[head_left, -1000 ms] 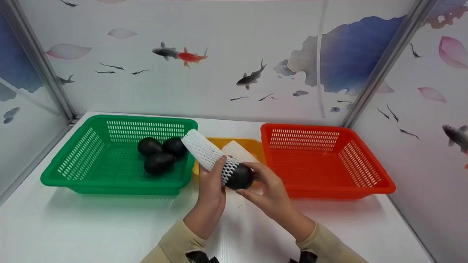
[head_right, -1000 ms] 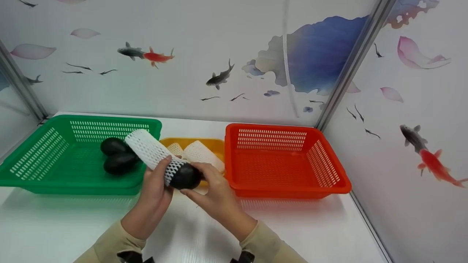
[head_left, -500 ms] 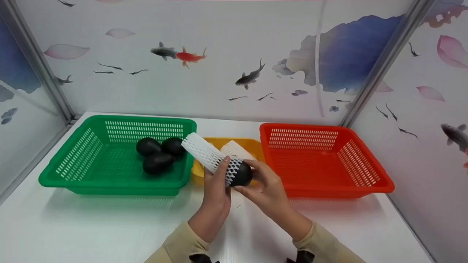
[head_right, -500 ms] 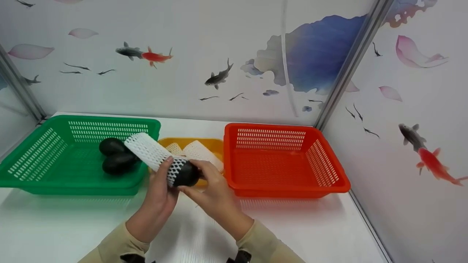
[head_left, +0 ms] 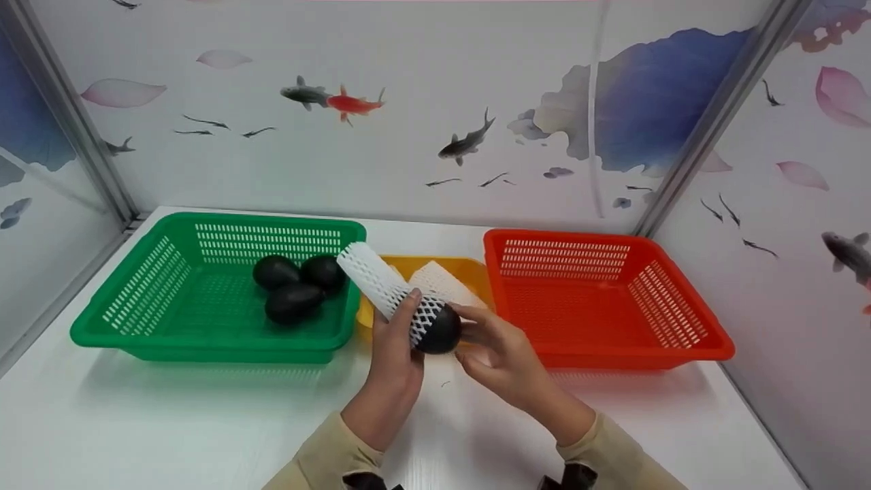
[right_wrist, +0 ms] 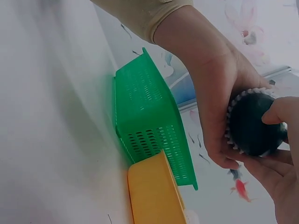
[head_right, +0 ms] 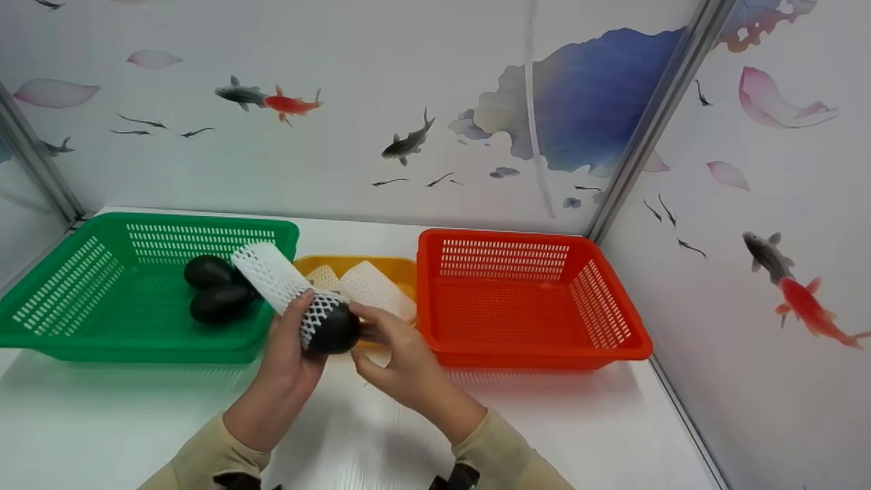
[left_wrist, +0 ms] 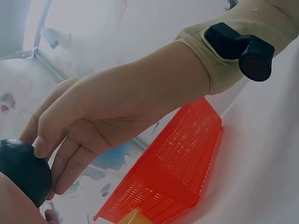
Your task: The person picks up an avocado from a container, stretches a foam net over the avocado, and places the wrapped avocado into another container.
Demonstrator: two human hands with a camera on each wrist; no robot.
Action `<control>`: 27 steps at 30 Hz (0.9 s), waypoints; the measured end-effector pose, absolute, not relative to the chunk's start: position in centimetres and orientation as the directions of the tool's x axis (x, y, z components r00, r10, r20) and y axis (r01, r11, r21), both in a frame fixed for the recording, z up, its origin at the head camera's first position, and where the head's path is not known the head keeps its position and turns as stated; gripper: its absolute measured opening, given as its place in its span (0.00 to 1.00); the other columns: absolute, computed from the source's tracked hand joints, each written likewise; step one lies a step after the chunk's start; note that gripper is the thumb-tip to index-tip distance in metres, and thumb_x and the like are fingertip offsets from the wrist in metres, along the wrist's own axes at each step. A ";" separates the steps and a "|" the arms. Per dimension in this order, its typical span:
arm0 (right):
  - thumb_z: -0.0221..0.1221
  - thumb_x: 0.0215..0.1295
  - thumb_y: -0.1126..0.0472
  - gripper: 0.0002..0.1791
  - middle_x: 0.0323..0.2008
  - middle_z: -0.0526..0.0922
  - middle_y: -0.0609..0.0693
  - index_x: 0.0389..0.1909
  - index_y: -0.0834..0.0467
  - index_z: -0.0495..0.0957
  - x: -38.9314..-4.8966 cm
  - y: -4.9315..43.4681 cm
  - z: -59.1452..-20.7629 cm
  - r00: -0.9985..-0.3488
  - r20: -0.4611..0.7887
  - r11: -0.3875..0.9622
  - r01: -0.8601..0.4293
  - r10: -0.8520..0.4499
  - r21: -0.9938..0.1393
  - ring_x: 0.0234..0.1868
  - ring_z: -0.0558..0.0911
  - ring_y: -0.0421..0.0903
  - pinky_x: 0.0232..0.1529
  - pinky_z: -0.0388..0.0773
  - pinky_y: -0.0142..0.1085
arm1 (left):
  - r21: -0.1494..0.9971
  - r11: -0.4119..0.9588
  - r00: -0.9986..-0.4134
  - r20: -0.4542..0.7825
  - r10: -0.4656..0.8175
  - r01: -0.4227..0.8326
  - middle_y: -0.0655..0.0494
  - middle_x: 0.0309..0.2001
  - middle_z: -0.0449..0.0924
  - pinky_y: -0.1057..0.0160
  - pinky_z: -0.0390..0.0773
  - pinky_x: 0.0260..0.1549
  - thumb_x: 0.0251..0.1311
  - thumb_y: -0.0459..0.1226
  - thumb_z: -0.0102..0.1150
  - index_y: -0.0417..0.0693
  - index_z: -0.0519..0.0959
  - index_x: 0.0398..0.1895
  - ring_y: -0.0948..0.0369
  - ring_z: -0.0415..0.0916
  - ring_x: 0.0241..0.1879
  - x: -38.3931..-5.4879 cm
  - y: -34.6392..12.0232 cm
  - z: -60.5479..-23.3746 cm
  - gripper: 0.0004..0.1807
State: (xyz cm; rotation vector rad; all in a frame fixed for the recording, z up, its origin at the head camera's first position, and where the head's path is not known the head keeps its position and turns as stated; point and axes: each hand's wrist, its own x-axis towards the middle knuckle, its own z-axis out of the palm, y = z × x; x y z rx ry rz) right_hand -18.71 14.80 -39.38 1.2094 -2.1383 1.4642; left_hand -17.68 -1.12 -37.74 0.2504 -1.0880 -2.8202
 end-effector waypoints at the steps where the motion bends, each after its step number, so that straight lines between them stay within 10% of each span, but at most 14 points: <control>1: 0.63 0.51 0.83 0.32 0.56 0.77 0.63 0.60 0.68 0.70 -18.8 14.9 -39.4 -0.595 0.636 0.121 -0.769 -0.492 -0.627 0.49 0.83 0.56 0.47 0.80 0.45 | 0.672 -0.739 -0.981 -0.110 -0.158 0.044 0.51 0.71 0.54 0.48 0.66 0.62 0.66 0.36 0.58 0.58 0.50 0.75 0.47 0.58 0.65 -17.7 -1.2 -37.7 0.39; 27: 0.72 0.47 0.74 0.28 0.49 0.82 0.52 0.52 0.58 0.80 -19.6 15.9 -38.9 -0.569 0.712 0.274 -0.823 -0.413 -0.498 0.50 0.78 0.49 0.52 0.77 0.33 | 0.646 -0.763 -0.988 -0.132 -0.078 -0.026 0.45 0.67 0.57 0.50 0.73 0.56 0.63 0.36 0.61 0.53 0.53 0.73 0.46 0.61 0.62 -17.3 -0.9 -37.7 0.38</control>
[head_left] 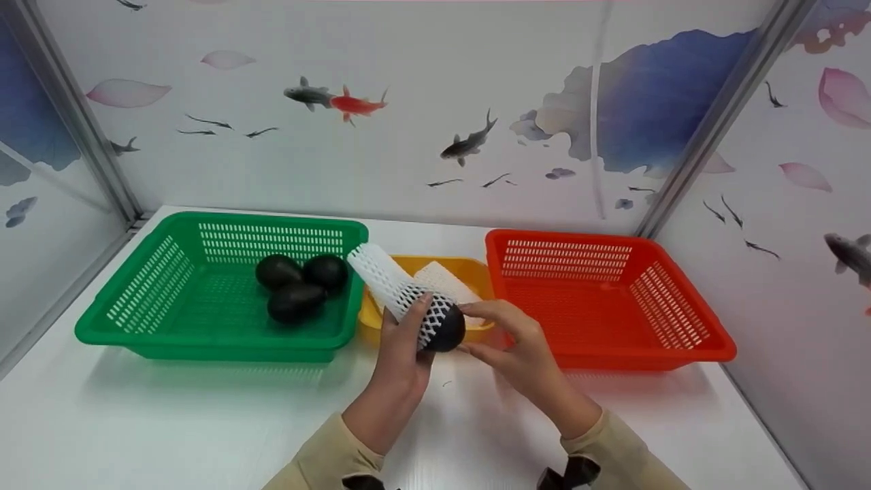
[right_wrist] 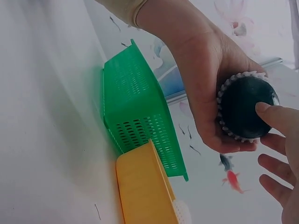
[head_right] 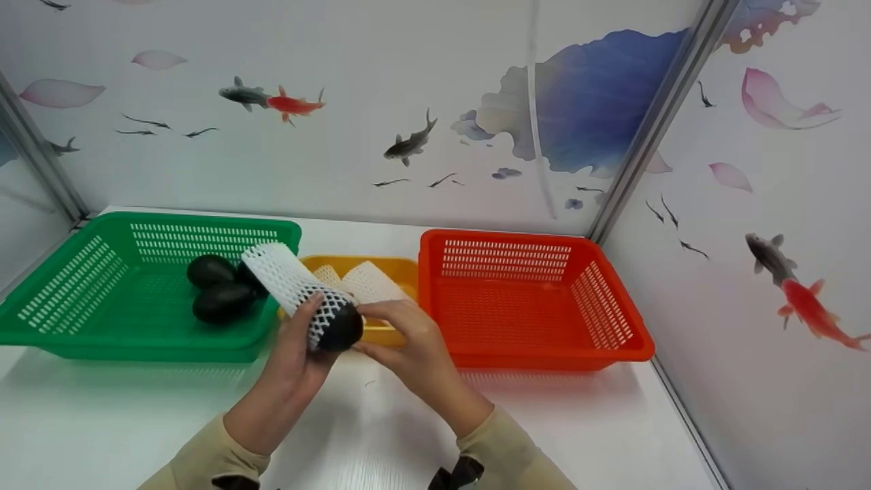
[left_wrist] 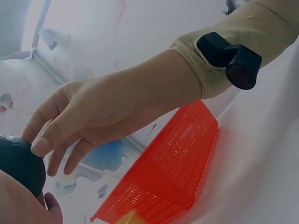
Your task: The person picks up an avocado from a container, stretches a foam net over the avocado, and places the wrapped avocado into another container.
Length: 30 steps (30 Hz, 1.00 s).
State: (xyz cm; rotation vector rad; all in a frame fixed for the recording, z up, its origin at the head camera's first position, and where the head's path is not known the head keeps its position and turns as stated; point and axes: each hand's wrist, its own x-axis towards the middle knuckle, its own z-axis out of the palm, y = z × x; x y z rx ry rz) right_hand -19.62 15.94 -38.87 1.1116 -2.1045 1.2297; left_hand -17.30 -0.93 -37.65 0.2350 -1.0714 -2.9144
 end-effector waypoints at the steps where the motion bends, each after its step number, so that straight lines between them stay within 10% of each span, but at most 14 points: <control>1: 0.72 0.46 0.74 0.28 0.49 0.82 0.52 0.52 0.58 0.80 -19.7 16.0 -38.9 -0.568 0.714 0.276 -0.823 -0.410 -0.497 0.50 0.78 0.49 0.52 0.76 0.32 | 0.647 -0.762 -0.989 -0.131 -0.071 -0.031 0.45 0.67 0.57 0.51 0.73 0.56 0.63 0.36 0.62 0.53 0.53 0.73 0.46 0.62 0.62 -17.3 -0.9 -37.7 0.39; 30: 0.75 0.40 0.72 0.26 0.42 0.80 0.50 0.43 0.60 0.78 -20.0 15.3 -38.8 -0.606 0.728 0.294 -0.794 -0.320 -0.532 0.46 0.76 0.48 0.52 0.74 0.29 | 0.654 -0.755 -0.997 -0.075 0.012 -0.058 0.41 0.61 0.61 0.56 0.78 0.50 0.62 0.34 0.60 0.46 0.52 0.69 0.48 0.70 0.53 -16.8 0.2 -37.8 0.37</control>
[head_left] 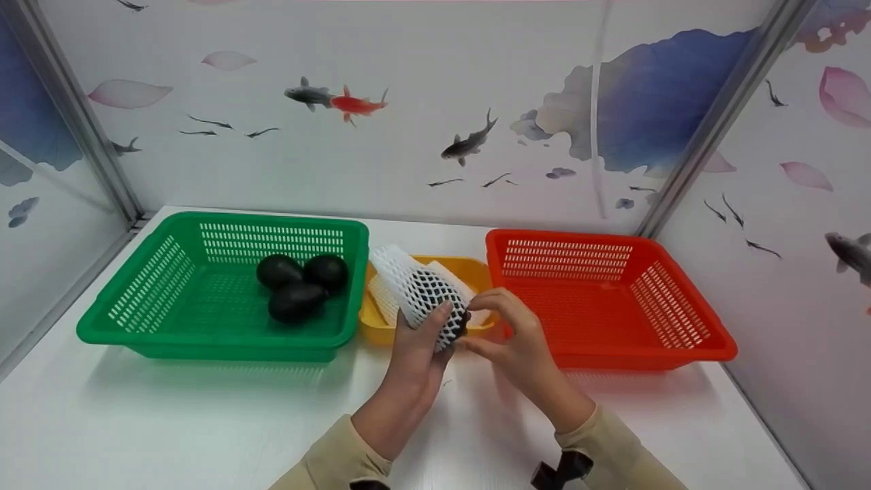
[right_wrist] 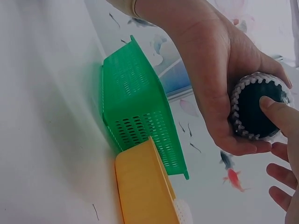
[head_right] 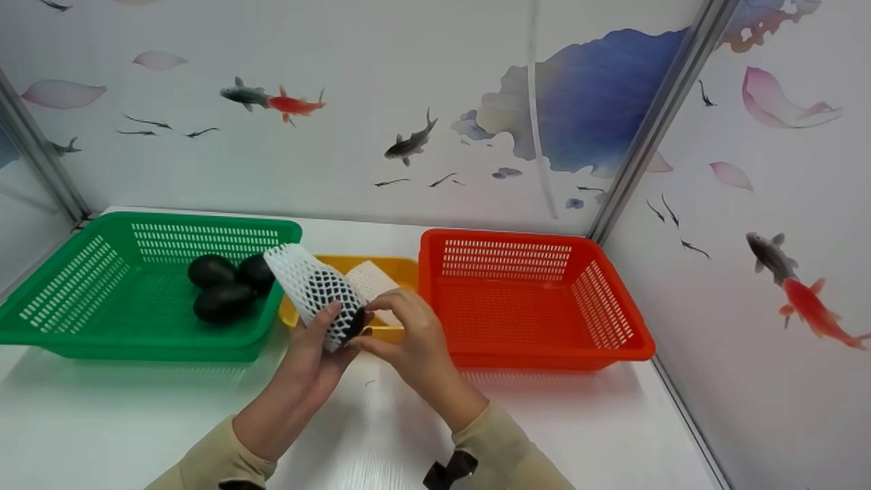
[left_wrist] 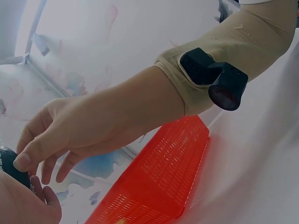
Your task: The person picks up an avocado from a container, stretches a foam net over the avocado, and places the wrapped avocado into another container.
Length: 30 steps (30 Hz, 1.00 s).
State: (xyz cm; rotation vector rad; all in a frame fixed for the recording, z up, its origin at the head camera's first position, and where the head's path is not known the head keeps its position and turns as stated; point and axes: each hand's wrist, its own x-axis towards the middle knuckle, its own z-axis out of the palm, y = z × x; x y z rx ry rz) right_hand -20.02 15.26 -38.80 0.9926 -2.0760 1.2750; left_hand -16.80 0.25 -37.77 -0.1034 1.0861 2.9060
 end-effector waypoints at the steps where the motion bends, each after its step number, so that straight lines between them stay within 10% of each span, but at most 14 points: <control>1: 0.75 0.41 0.71 0.26 0.43 0.79 0.50 0.44 0.59 0.78 -20.0 15.3 -38.9 -0.612 0.724 0.296 -0.790 -0.319 -0.537 0.47 0.76 0.48 0.53 0.73 0.30 | 0.656 -0.752 -0.998 -0.068 0.018 -0.058 0.41 0.60 0.61 0.56 0.79 0.49 0.62 0.34 0.60 0.46 0.52 0.70 0.48 0.71 0.52 -16.7 0.3 -37.8 0.37; 12: 0.74 0.46 0.71 0.33 0.51 0.78 0.50 0.55 0.59 0.72 -20.0 14.9 -38.8 -0.603 0.721 0.334 -0.795 -0.342 -0.506 0.51 0.75 0.48 0.58 0.72 0.37 | 0.681 -0.728 -0.997 -0.053 0.055 -0.077 0.42 0.59 0.65 0.58 0.80 0.46 0.59 0.34 0.62 0.49 0.54 0.69 0.50 0.73 0.46 -16.6 0.7 -37.8 0.38; 30: 0.71 0.47 0.76 0.20 0.41 0.81 0.54 0.42 0.62 0.79 -20.0 14.8 -38.9 -0.527 0.809 0.307 -0.840 -0.261 -0.448 0.44 0.79 0.50 0.54 0.74 0.32 | 0.686 -0.714 -0.990 -0.121 0.076 -0.139 0.42 0.64 0.60 0.52 0.74 0.56 0.58 0.31 0.65 0.49 0.50 0.71 0.46 0.65 0.59 -16.7 0.7 -37.5 0.43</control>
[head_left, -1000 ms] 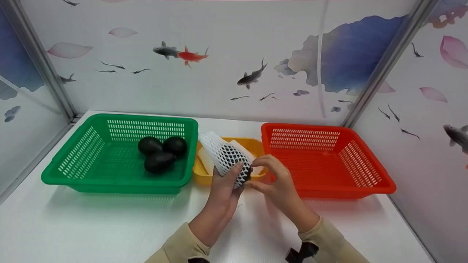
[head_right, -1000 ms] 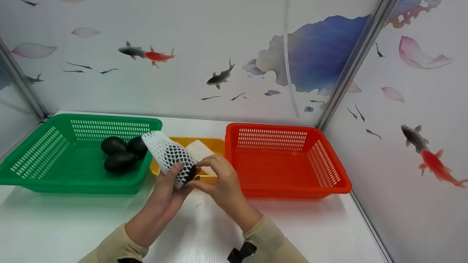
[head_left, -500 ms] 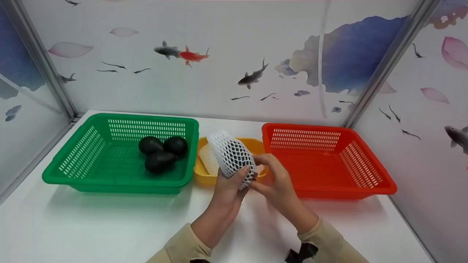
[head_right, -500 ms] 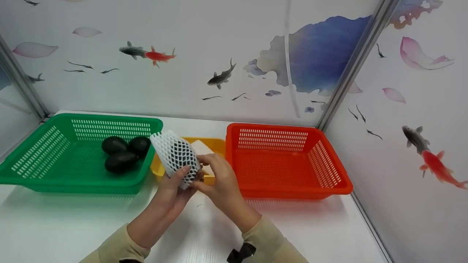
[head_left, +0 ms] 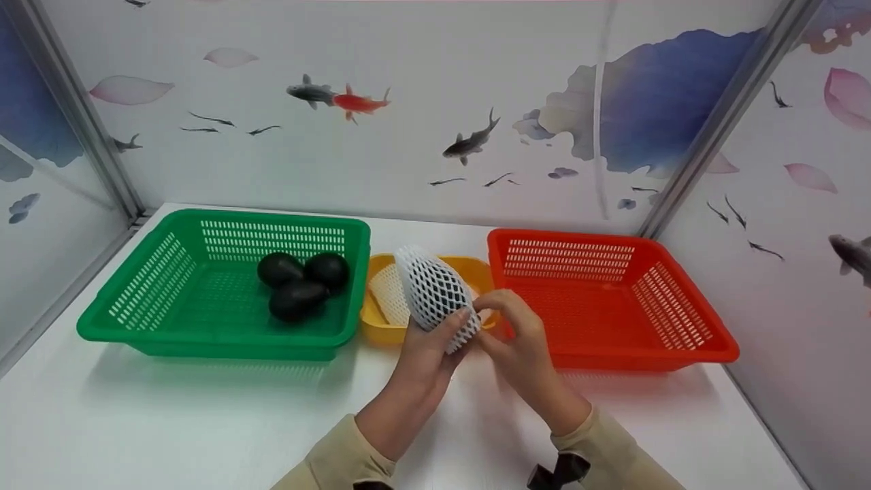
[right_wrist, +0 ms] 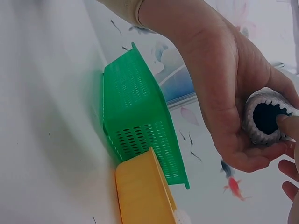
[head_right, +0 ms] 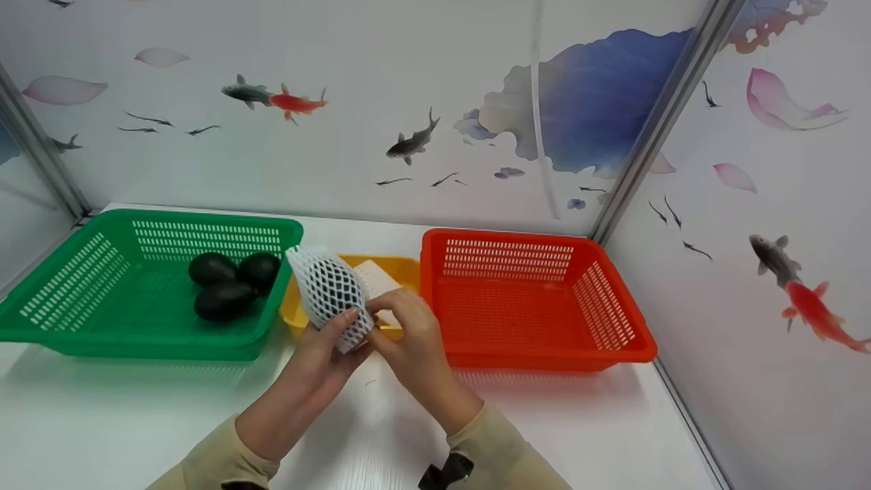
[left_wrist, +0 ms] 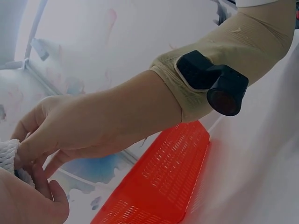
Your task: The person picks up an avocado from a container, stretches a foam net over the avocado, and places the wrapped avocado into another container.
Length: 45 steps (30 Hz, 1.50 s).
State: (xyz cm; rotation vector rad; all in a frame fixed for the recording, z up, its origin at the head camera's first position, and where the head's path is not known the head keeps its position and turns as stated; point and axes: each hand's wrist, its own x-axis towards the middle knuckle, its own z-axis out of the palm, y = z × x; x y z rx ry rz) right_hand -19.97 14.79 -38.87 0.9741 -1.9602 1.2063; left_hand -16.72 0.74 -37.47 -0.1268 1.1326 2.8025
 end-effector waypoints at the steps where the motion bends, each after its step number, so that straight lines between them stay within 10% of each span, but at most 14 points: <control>1: 0.71 0.47 0.77 0.20 0.41 0.81 0.54 0.42 0.62 0.78 -20.0 14.8 -38.9 -0.525 0.811 0.307 -0.841 -0.260 -0.446 0.44 0.79 0.50 0.54 0.74 0.32 | 0.693 -0.707 -0.990 -0.120 0.077 -0.139 0.42 0.64 0.60 0.52 0.74 0.56 0.58 0.31 0.65 0.49 0.50 0.72 0.46 0.65 0.59 -16.7 0.7 -37.5 0.43; 12: 0.67 0.56 0.73 0.22 0.49 0.80 0.44 0.52 0.57 0.77 -18.9 15.1 -38.3 -0.697 0.656 0.389 -0.712 -0.290 -0.585 0.51 0.78 0.42 0.55 0.75 0.41 | 0.886 -0.456 -0.996 -0.093 0.000 -0.083 0.43 0.66 0.59 0.52 0.72 0.57 0.55 0.34 0.70 0.50 0.47 0.73 0.46 0.64 0.62 -17.5 -0.8 -37.2 0.49; 20: 0.59 0.66 0.70 0.21 0.56 0.76 0.49 0.60 0.59 0.73 -18.7 14.5 -38.0 -0.772 0.578 0.209 -0.631 -0.262 -0.747 0.52 0.76 0.49 0.57 0.74 0.44 | 0.972 -0.205 -0.988 -0.130 -0.079 -0.112 0.45 0.67 0.58 0.48 0.67 0.61 0.49 0.37 0.75 0.51 0.44 0.74 0.47 0.61 0.64 -17.6 -0.9 -37.6 0.56; 32: 0.60 0.66 0.67 0.26 0.57 0.75 0.57 0.65 0.64 0.68 -19.1 14.5 -38.2 -0.870 0.462 0.115 -0.484 -0.174 -0.867 0.52 0.77 0.53 0.55 0.76 0.38 | 0.900 -0.433 -0.993 -0.004 0.121 -0.057 0.44 0.73 0.51 0.49 0.65 0.63 0.61 0.29 0.40 0.51 0.46 0.78 0.46 0.64 0.63 -16.8 -1.7 -37.2 0.40; 45: 0.58 0.66 0.68 0.33 0.61 0.70 0.61 0.70 0.68 0.59 -19.2 15.0 -38.5 -0.885 0.412 0.016 -0.426 -0.219 -0.905 0.58 0.74 0.55 0.59 0.72 0.39 | 0.896 -0.436 -0.994 -0.045 0.101 -0.085 0.42 0.61 0.70 0.52 0.72 0.58 0.75 0.41 0.41 0.51 0.57 0.73 0.50 0.76 0.53 -16.6 -1.8 -37.1 0.25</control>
